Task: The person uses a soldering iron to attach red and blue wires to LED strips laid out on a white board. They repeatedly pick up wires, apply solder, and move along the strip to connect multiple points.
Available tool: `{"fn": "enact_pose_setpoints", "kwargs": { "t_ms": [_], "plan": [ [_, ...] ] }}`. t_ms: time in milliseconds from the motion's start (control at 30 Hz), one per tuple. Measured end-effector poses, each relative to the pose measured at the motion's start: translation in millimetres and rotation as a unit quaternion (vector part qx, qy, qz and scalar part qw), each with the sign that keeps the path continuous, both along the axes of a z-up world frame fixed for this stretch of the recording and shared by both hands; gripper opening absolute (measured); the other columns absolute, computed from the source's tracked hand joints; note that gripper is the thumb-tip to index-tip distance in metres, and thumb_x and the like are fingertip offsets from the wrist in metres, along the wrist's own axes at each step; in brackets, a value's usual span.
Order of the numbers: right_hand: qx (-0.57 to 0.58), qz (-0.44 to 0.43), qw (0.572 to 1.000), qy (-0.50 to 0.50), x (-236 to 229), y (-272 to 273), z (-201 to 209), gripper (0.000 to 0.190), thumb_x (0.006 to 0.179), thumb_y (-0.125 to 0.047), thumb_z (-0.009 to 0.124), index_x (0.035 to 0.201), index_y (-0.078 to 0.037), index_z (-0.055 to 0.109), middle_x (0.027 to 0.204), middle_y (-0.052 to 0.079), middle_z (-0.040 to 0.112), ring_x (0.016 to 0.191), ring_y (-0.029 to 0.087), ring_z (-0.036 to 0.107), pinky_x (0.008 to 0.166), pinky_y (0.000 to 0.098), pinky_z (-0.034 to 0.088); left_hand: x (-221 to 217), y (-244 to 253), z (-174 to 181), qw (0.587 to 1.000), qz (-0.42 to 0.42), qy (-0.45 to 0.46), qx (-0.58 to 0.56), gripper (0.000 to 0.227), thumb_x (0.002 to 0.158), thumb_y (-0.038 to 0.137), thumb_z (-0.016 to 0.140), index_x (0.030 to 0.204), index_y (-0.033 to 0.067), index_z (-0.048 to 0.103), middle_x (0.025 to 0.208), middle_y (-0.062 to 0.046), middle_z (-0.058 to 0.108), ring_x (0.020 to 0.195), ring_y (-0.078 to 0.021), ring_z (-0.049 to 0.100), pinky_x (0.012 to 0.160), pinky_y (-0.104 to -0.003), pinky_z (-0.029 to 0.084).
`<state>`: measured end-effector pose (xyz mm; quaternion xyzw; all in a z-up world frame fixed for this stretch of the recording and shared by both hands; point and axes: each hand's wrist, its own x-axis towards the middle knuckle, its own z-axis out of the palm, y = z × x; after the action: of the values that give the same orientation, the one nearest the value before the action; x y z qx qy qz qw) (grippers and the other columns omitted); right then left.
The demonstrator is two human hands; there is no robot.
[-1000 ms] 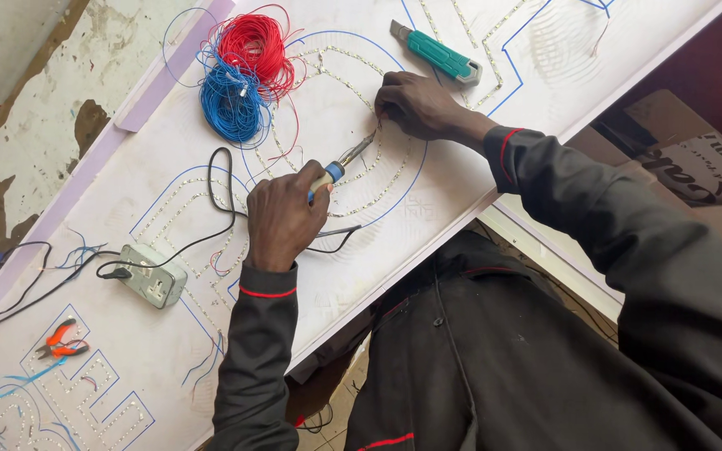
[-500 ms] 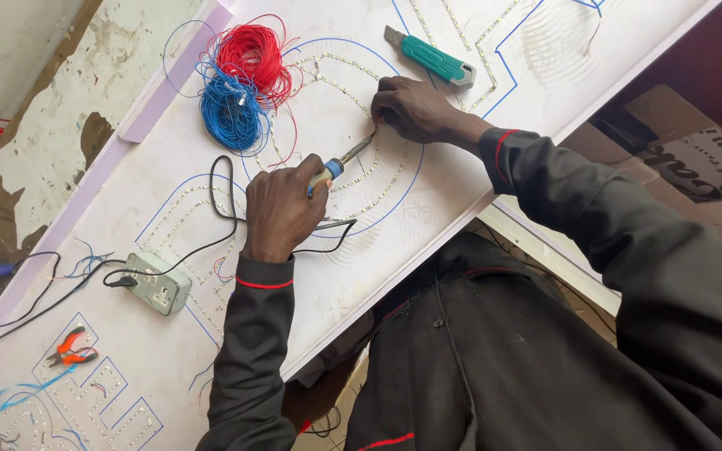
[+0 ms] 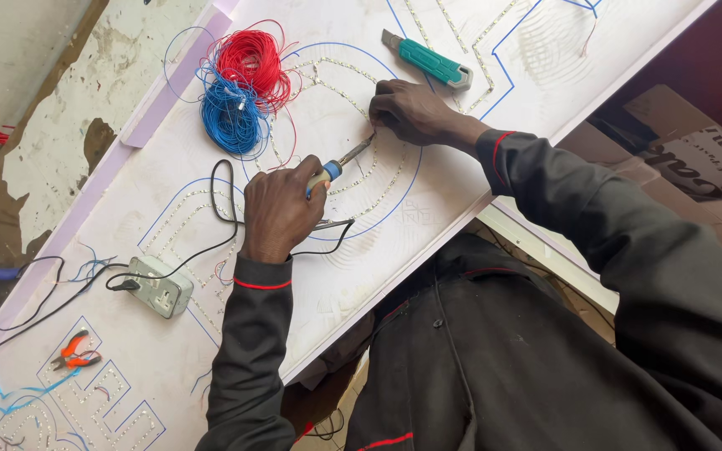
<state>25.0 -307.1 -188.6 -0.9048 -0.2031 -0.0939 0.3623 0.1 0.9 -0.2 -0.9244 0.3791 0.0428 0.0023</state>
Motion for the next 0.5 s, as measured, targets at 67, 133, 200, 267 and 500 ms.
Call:
{"fn": "enact_pose_setpoints", "kwargs": {
  "t_ms": [67,133,200,267,500],
  "plan": [
    [-0.002,-0.001,1.000,-0.008,0.1,0.1,-1.2,0.009,0.107,-0.009,0.072,0.105,-0.016,0.077,0.104,0.008,0.068,0.097,0.036,0.066,0.072,0.0500,0.047,-0.2,0.5,-0.2,1.000,-0.001,-0.003,-0.001,0.015,0.105,0.029,0.058,0.107,0.0149,0.062,0.070,-0.016,0.068,0.067,-0.0478,0.063,0.068,-0.059,0.046],
    [0.000,0.003,1.000,-0.014,-0.9,0.0,0.6,0.011,0.107,-0.008,0.072,0.104,-0.017,0.077,0.103,0.008,0.067,0.095,0.036,0.066,0.072,0.0499,0.047,-0.8,-0.1,2.3,1.000,0.002,0.000,0.003,0.014,0.105,0.029,0.059,0.107,0.0150,0.061,0.070,-0.015,0.069,0.067,-0.0482,0.063,0.068,-0.059,0.046],
    [0.001,0.007,1.000,-0.021,-2.2,-0.1,2.4,0.012,0.106,-0.007,0.072,0.104,-0.017,0.077,0.102,0.008,0.066,0.094,0.036,0.065,0.072,0.0498,0.047,-1.1,-0.2,3.7,1.000,0.005,0.003,0.007,0.014,0.105,0.028,0.060,0.107,0.0150,0.061,0.070,-0.015,0.069,0.067,-0.0486,0.063,0.068,-0.059,0.046],
    [-0.002,0.009,0.999,-0.047,-3.6,-0.3,4.1,0.013,0.108,-0.006,0.071,0.104,-0.018,0.076,0.100,0.008,0.065,0.091,0.035,0.063,0.067,0.0492,0.045,-1.1,-0.1,3.9,1.000,0.008,0.008,0.002,0.014,0.105,0.029,0.059,0.107,0.0152,0.061,0.071,-0.015,0.070,0.068,-0.0496,0.063,0.069,-0.060,0.046],
    [-0.015,0.014,0.998,-0.060,-6.2,-0.9,6.5,0.012,0.112,-0.008,0.073,0.109,-0.018,0.078,0.102,0.009,0.063,0.094,0.036,0.065,0.065,0.0504,0.045,0.2,2.2,3.2,1.000,0.004,0.005,0.017,0.015,0.106,0.030,0.061,0.108,0.0153,0.061,0.072,-0.016,0.072,0.069,-0.0505,0.064,0.067,-0.061,0.046]
  ]
}}
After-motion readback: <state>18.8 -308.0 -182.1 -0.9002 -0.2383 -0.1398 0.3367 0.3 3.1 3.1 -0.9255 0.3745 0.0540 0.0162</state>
